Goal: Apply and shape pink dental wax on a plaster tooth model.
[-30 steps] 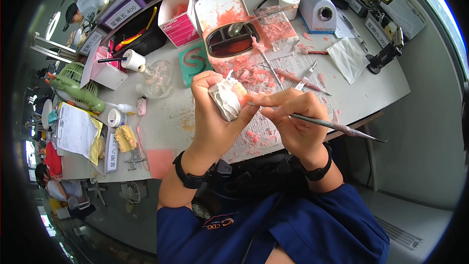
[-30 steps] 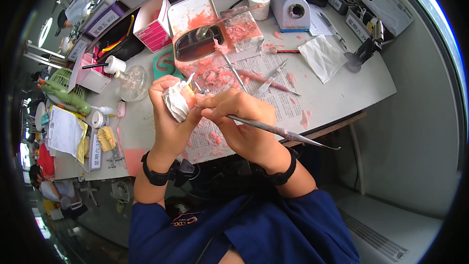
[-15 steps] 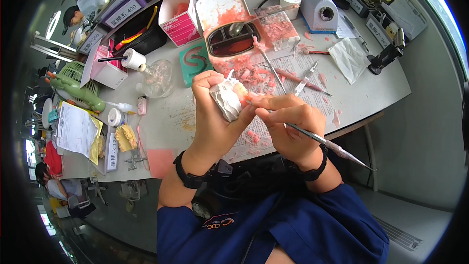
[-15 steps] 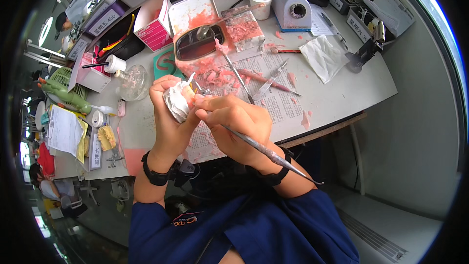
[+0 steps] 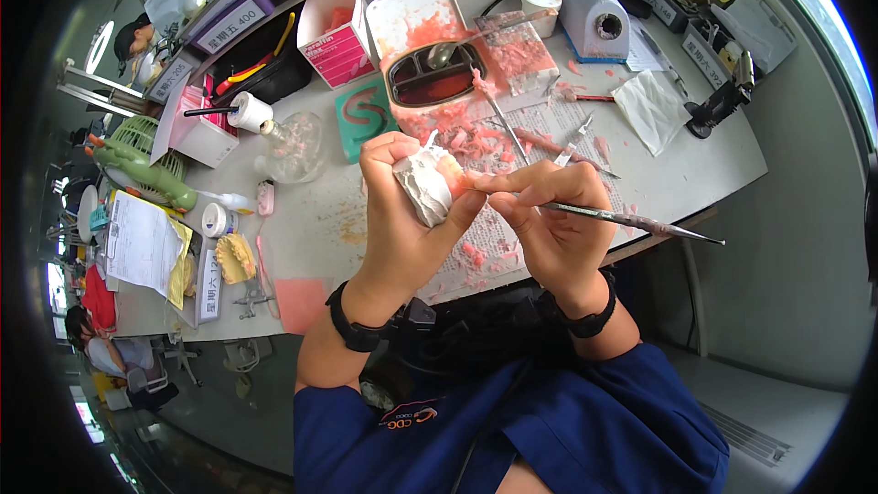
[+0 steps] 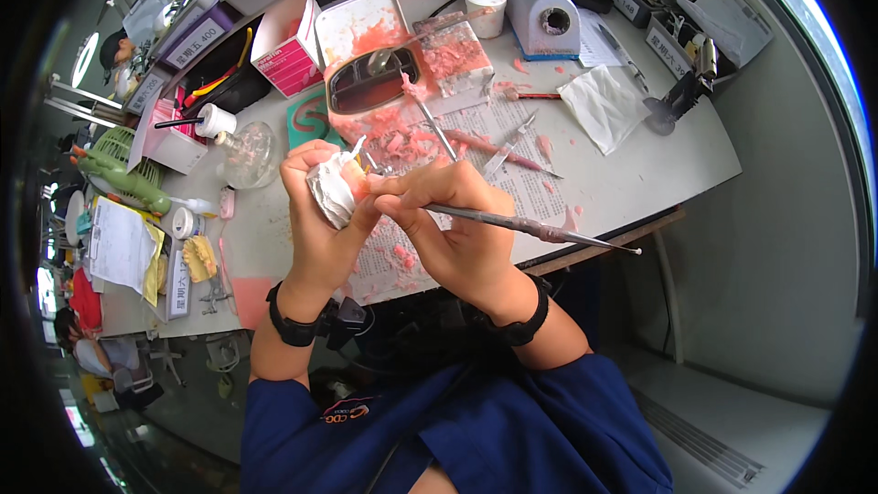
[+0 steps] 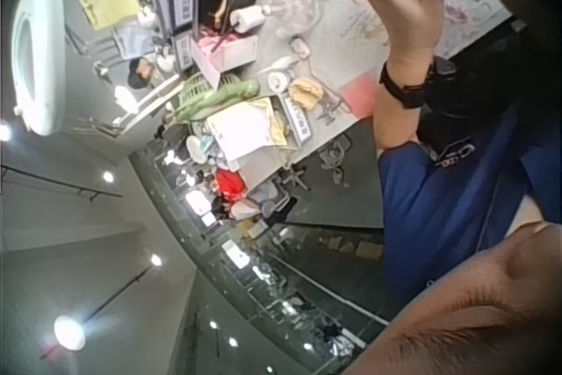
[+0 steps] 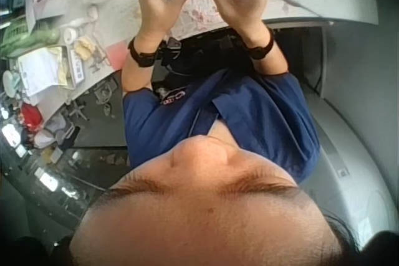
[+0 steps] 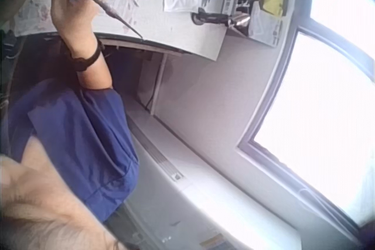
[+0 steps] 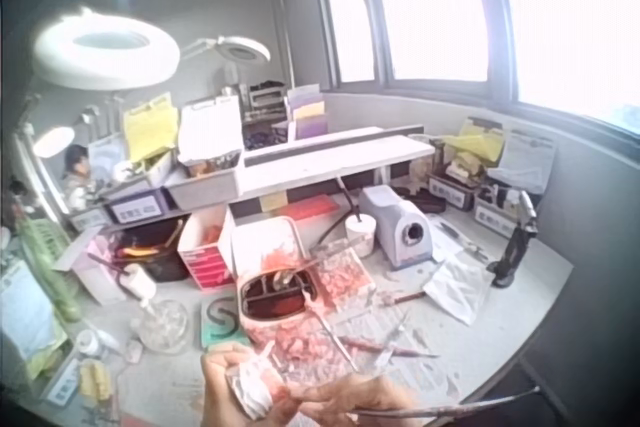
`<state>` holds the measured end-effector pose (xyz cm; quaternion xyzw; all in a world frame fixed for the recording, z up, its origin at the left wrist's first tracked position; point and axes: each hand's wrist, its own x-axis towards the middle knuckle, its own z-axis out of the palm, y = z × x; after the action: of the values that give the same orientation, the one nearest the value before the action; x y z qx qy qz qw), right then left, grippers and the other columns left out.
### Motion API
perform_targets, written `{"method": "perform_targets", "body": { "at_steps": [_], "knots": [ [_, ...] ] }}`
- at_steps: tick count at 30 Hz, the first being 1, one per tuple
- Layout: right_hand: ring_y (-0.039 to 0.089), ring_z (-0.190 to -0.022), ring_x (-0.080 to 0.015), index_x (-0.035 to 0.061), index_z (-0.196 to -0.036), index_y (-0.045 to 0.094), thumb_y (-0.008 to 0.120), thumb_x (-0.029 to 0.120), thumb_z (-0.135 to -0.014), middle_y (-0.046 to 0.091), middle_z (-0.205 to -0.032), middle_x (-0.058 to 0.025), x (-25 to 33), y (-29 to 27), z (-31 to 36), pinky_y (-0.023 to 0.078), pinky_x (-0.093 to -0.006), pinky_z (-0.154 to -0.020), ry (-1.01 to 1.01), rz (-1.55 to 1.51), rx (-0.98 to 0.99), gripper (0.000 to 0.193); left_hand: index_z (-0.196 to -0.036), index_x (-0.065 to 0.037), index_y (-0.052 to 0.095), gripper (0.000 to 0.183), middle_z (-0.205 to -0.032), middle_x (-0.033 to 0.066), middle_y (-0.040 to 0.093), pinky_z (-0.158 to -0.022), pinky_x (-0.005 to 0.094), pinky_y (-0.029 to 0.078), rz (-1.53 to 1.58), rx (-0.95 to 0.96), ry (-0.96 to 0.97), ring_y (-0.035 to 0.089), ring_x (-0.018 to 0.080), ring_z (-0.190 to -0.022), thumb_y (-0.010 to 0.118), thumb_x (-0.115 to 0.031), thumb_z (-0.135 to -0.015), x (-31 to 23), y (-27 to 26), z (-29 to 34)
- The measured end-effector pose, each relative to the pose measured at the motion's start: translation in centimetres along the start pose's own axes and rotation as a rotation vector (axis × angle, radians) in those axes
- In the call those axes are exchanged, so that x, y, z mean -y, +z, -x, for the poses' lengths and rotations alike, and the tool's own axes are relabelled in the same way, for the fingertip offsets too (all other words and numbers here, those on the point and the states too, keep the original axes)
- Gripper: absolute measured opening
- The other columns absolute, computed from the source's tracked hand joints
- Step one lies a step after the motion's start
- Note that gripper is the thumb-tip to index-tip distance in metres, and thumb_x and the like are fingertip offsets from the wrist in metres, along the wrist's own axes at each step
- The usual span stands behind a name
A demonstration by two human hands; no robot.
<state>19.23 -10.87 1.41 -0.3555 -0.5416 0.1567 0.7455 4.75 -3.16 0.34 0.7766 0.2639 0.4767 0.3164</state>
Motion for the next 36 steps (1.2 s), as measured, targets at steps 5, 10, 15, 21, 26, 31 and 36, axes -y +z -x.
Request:
{"method": "perform_targets", "body": {
  "at_steps": [5,10,15,21,26,31,36],
  "knots": [
    [0.071,-0.075,-0.0199,0.0015,-0.084,0.054,0.072,-0.006,-0.081,0.071,-0.083,-0.0153,0.5,0.4,-0.2,0.054,-0.0278,-0.065,-0.076,0.144,0.01,0.02,-0.115,0.0,0.035,0.069,-0.114,0.0173,0.043,-0.089,0.0376,0.043,-0.014,-0.013,-0.008,0.05,0.0262,-0.1,0.083,-0.031,-0.077,-0.1,0.0,0.1],
    [0.069,-0.069,-0.019,0.0023,-0.089,0.055,0.07,-0.006,-0.083,0.067,-0.082,-0.0111,-0.8,-0.4,-0.6,0.053,-0.0285,-0.061,-0.111,0.345,0.009,0.018,-0.115,0.0,0.035,0.071,-0.112,0.0174,0.044,-0.087,0.0382,0.043,-0.027,-0.016,0.013,0.05,0.0249,-0.099,0.083,-0.036,-0.077,-0.1,-0.1,0.0],
    [0.069,-0.085,-0.0261,-0.0027,-0.109,0.044,0.06,-0.005,-0.091,0.062,-0.094,-0.0178,0.8,-1.0,-0.9,0.06,-0.0361,-0.071,0.07,-0.493,-0.05,0.024,-0.115,-0.002,0.035,0.077,-0.112,0.0151,0.045,-0.086,0.0373,0.045,0.061,0.03,-0.013,0.051,0.0235,-0.099,0.087,-0.037,-0.071,-0.3,-0.7,-0.2],
    [0.067,-0.099,-0.0272,-0.0058,-0.11,0.051,0.059,-0.007,-0.091,0.065,-0.107,-0.0226,0.5,-1.8,-0.5,0.059,-0.0377,-0.081,0.187,-0.365,0.017,0.02,-0.117,-0.003,0.035,0.08,-0.118,0.0149,0.046,-0.089,0.0364,0.048,0.107,0.018,0.001,0.053,0.0237,-0.105,0.091,-0.031,-0.067,0.3,-0.5,-0.6],
    [0.068,-0.099,-0.0239,-0.0048,-0.093,0.06,0.065,-0.008,-0.086,0.069,-0.104,-0.021,0.4,-2.5,-1.0,0.054,-0.0332,-0.088,0.132,-0.187,0.161,0.009,-0.12,-0.003,0.043,0.073,-0.127,0.0178,0.047,-0.094,0.0361,0.047,0.095,0.009,0.13,0.053,0.0264,-0.115,0.09,-0.026,-0.069,-0.3,-0.7,-1.3],
    [0.069,-0.098,-0.0253,-0.0019,-0.093,0.055,0.065,-0.01,-0.085,0.069,-0.099,-0.0203,0.4,-1.6,-0.3,0.053,-0.0354,-0.088,0.128,-0.215,0.179,0.015,-0.123,-0.002,0.055,0.061,-0.129,0.0193,0.05,-0.094,0.0377,0.048,-0.079,0.042,0.172,0.056,0.0284,-0.114,0.084,-0.016,-0.071,-1.5,-1.6,-1.8],
    [0.07,-0.097,-0.0263,0.0022,-0.09,0.049,0.065,-0.011,-0.085,0.069,-0.096,-0.0194,0.2,-1.8,-0.4,0.052,-0.0416,-0.094,0.05,-0.087,0.188,0.021,-0.122,-0.004,0.055,0.057,-0.128,0.0195,0.053,-0.093,0.0374,0.049,0.027,0.062,0.237,0.058,0.0289,-0.112,0.082,-0.015,-0.073,-0.3,-1.5,-2.0]
  ]
}}
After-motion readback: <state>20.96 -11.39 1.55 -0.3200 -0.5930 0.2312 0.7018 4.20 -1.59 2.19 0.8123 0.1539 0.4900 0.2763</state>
